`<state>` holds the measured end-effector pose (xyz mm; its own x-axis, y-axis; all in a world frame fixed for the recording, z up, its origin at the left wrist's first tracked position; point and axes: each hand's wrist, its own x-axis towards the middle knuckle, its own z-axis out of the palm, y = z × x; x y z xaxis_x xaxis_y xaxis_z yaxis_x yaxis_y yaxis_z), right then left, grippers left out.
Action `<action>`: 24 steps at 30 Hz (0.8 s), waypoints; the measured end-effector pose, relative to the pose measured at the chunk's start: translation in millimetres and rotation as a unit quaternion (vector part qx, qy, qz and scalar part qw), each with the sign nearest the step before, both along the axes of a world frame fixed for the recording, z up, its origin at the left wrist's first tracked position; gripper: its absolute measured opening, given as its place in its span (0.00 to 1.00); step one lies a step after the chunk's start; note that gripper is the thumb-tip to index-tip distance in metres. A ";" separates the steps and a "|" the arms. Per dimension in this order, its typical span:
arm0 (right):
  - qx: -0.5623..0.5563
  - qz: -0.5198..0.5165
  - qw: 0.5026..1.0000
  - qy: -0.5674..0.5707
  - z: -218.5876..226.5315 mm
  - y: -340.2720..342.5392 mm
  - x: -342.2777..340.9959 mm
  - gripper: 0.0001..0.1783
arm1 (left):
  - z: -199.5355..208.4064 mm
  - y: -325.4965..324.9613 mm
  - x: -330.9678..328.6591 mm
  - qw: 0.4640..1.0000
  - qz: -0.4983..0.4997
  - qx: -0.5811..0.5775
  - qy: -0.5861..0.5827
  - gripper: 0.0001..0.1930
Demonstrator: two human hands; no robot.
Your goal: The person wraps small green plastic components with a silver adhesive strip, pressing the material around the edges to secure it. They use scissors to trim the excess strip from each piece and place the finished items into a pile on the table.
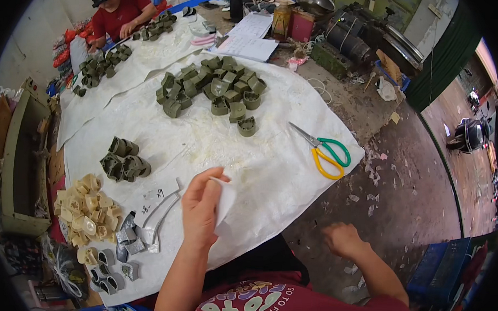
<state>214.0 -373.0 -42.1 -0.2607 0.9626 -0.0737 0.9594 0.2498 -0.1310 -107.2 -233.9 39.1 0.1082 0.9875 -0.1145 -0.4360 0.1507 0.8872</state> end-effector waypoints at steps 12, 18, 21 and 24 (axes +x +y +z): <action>-0.205 -0.232 0.947 0.089 -17.5 8.0 -2.4 0.24 | -18.0 7.3 21.9 0.994 -0.089 0.016 0.055 0.29; 0.087 -0.180 0.915 0.351 37.8 21.9 -8.3 0.30 | -19.9 6.4 48.7 0.989 -0.146 0.010 0.037 0.32; 0.018 -0.082 0.812 0.577 79.4 64.6 -50.2 0.29 | -19.0 -0.9 67.0 0.973 -0.229 -0.038 -0.018 0.36; -0.096 -0.028 0.727 0.680 82.1 89.3 -90.4 0.24 | -10.6 1.2 73.1 0.963 -0.267 -0.019 0.029 0.46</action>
